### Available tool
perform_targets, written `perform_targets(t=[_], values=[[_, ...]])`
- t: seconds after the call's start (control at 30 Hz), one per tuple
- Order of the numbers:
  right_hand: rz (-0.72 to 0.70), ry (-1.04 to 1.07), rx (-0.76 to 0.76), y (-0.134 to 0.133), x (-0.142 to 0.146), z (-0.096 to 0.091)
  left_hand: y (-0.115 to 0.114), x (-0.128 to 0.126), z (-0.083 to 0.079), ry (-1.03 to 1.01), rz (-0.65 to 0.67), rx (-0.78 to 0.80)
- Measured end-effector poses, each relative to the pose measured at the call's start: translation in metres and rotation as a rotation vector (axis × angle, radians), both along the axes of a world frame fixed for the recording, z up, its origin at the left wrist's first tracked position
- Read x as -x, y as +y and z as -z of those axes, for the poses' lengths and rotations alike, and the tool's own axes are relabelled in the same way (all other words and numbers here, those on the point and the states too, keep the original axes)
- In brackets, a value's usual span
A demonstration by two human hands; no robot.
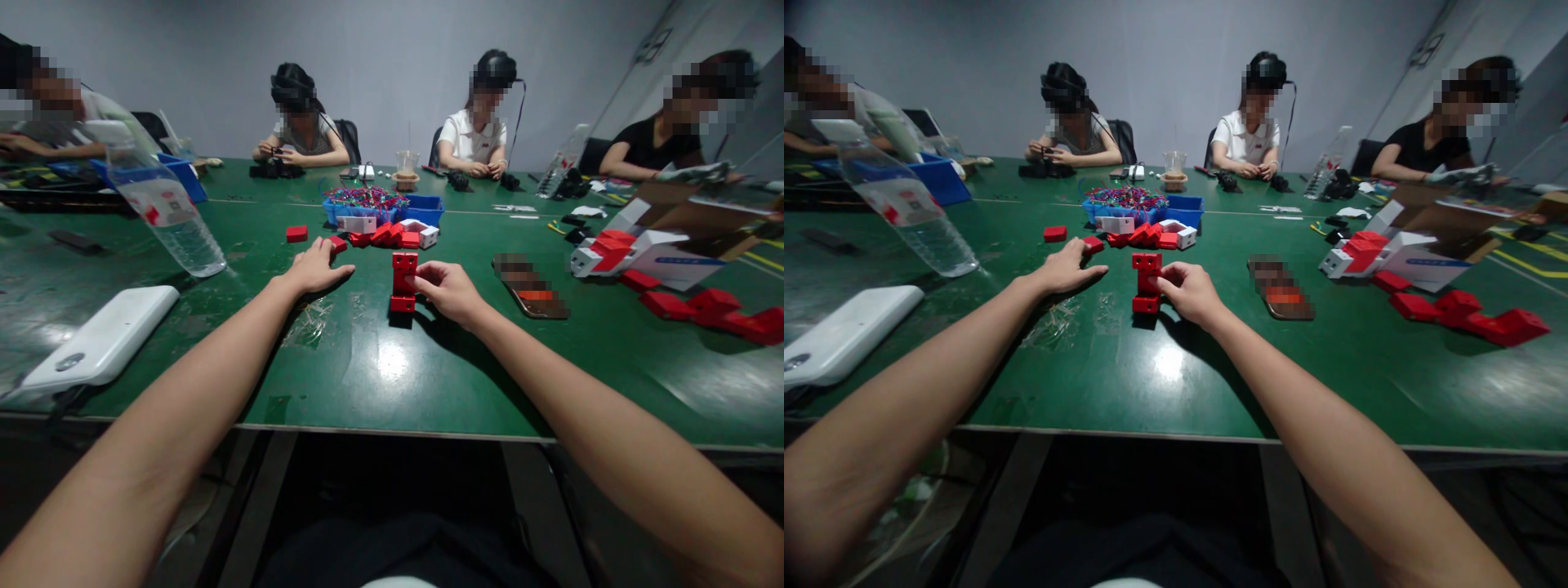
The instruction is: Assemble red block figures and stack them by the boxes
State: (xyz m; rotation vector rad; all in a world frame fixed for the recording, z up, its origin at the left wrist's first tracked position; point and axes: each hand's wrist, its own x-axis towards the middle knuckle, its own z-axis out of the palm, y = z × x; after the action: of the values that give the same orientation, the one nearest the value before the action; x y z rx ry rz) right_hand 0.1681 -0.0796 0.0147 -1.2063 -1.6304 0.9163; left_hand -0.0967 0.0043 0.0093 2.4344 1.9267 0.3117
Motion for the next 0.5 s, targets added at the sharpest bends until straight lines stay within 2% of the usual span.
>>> perform_targets(t=[0.13, 0.2, 0.3, 0.5], values=[[0.001, 0.003, -0.010, 0.000, 0.000, 0.002, -0.007, -0.002, -0.004, 0.004, 0.052, -0.042], [-0.003, 0.000, -0.018, 0.001, 0.000, 0.003, -0.012, -0.006, -0.006, -0.056, 0.154, -0.045], [0.008, -0.029, -0.064, 0.002, 0.000, 0.004, -0.017, -0.018, -0.004, -0.273, 0.332, -0.049], [0.066, -0.139, -0.164, 0.003, 0.000, 0.006, -0.024, -0.056, 0.013, -0.787, 0.604, 0.151]])
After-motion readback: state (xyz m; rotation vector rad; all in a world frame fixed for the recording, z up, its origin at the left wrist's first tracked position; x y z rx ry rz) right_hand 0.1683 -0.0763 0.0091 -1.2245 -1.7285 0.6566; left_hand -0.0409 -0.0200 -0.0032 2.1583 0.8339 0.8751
